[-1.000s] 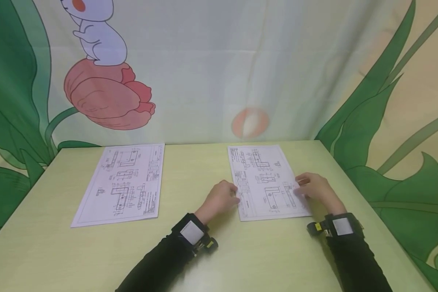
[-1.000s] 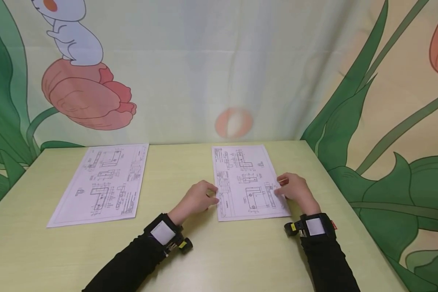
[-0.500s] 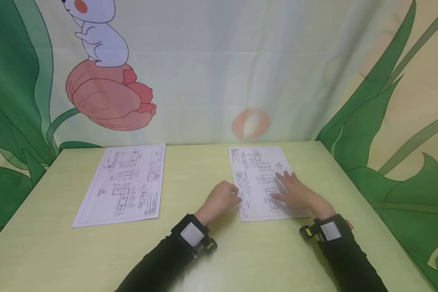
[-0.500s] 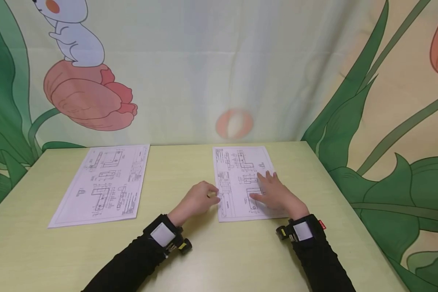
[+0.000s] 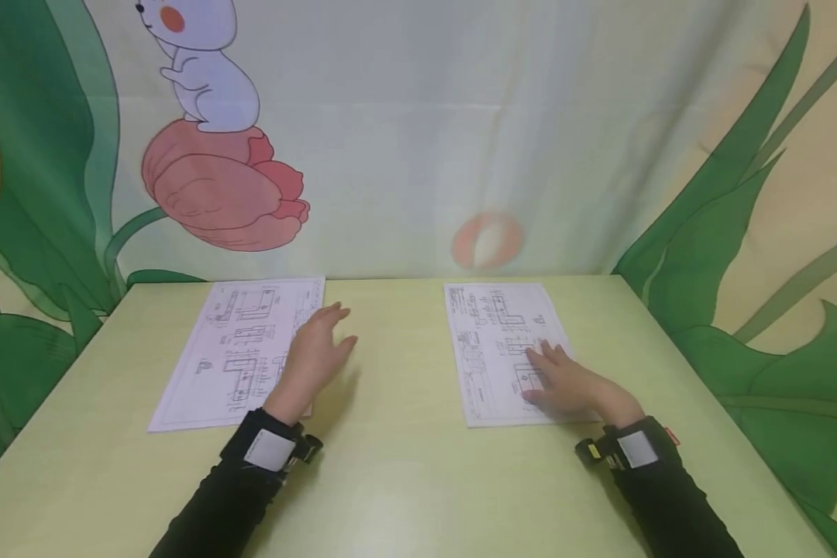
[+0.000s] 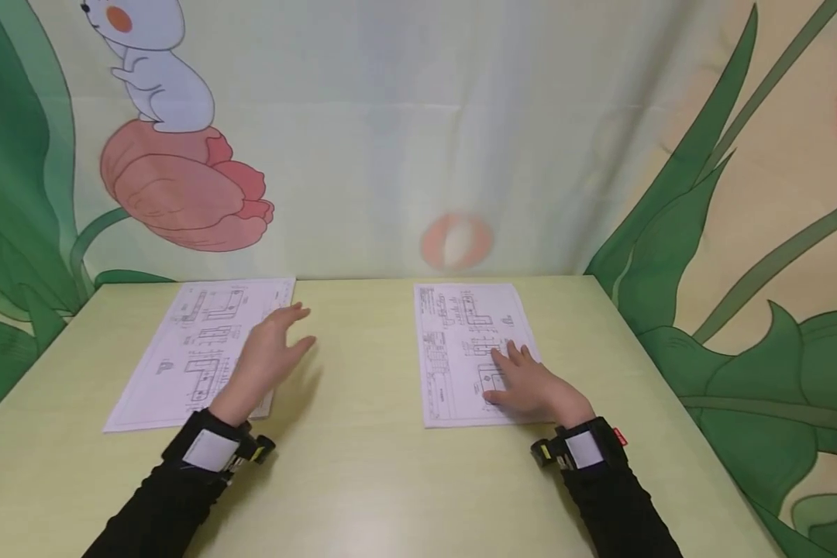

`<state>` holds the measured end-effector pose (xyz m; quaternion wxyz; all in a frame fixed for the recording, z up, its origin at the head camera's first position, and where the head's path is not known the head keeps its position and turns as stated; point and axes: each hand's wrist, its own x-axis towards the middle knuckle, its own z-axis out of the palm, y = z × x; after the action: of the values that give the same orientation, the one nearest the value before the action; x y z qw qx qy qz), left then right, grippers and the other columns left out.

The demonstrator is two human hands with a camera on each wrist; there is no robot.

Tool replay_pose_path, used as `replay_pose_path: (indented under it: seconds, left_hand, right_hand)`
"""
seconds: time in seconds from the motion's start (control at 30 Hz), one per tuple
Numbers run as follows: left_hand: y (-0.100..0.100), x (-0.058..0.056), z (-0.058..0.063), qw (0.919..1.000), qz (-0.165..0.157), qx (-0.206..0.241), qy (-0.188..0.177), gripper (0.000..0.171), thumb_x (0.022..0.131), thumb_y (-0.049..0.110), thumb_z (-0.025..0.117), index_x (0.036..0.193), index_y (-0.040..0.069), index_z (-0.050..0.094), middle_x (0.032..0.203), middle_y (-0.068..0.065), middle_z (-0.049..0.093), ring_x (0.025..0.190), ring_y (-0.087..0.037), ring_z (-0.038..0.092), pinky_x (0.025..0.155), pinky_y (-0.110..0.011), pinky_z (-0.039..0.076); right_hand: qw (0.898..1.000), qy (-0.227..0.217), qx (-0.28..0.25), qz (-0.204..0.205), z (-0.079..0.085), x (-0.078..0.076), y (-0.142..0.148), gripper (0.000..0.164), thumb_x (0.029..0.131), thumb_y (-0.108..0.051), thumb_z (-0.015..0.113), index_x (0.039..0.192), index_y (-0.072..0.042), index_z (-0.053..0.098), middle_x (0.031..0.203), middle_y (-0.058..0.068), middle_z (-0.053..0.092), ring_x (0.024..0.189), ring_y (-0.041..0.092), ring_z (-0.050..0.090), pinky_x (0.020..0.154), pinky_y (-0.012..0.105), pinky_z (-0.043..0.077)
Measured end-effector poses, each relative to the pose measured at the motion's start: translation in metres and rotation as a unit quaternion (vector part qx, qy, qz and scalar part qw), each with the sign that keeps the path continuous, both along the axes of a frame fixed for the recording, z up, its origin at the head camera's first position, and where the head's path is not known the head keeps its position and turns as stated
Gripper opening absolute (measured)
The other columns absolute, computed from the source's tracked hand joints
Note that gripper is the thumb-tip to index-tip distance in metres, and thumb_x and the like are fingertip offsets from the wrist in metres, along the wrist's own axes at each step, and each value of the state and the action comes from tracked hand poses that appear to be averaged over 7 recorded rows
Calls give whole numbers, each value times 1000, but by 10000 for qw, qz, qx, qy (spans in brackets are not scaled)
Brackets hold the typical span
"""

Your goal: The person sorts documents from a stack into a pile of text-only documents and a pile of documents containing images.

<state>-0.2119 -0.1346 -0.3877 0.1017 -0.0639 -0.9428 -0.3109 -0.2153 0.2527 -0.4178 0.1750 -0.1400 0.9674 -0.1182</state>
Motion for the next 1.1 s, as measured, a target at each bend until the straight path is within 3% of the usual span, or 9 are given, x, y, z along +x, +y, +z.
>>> replay_pose_path:
  seconds: [0.3,0.53,0.67,0.73,0.83,0.93,1.1]
  left_hand:
    - [-93,10,-10,9936,855,-629,-389,74,83,14,68,143,-6,31,149,-32,22,137,-51,19,107,-63,20]
    - [-144,21,-17,9859,1261,-758,-798,90,76,17,75,142,-14,23,147,-39,15,135,-57,10,103,-70,15]
    - [-161,26,-21,9817,1338,-799,-1092,92,75,19,75,140,-18,22,144,-41,16,133,-59,13,102,-70,18]
    - [-166,27,-24,9793,1354,-939,-1177,87,75,20,76,137,-18,28,139,-41,28,125,-58,27,98,-68,28]
    - [-171,28,-27,9750,1372,-1143,-1321,76,76,23,77,127,-19,40,118,-39,46,102,-50,45,80,-57,42]
    - [-174,29,-29,9695,1365,-1263,-1596,66,77,25,76,115,-20,46,98,-34,54,82,-40,50,66,-44,40]
    - [-178,29,-31,9614,1397,-1443,-1879,65,75,29,78,106,-20,49,89,-31,56,77,-38,49,64,-41,36]
  right_hand:
    - [9996,247,-63,155,-7,2,7,78,93,-45,53,149,-1,21,153,31,6,140,52,4,110,63,12]
    - [9995,245,-113,145,-11,2,6,81,91,-46,55,149,-1,21,153,32,5,139,53,4,109,63,12]
    - [9993,290,-154,149,-13,1,6,81,91,-47,56,149,-1,22,153,32,6,139,53,5,109,63,13]
    - [9992,308,-185,161,-14,1,6,81,91,-47,56,149,-1,23,153,32,7,139,53,5,109,63,12]
    - [9990,354,-211,198,-15,1,6,81,91,-47,56,149,-1,23,153,32,7,139,53,5,109,63,12]
    - [9988,366,-258,196,-16,0,6,82,91,-47,56,149,-1,22,153,32,6,139,53,5,109,64,11]
    - [9988,370,-276,165,-17,-1,5,81,91,-45,57,149,-1,21,153,31,5,139,52,3,110,63,10]
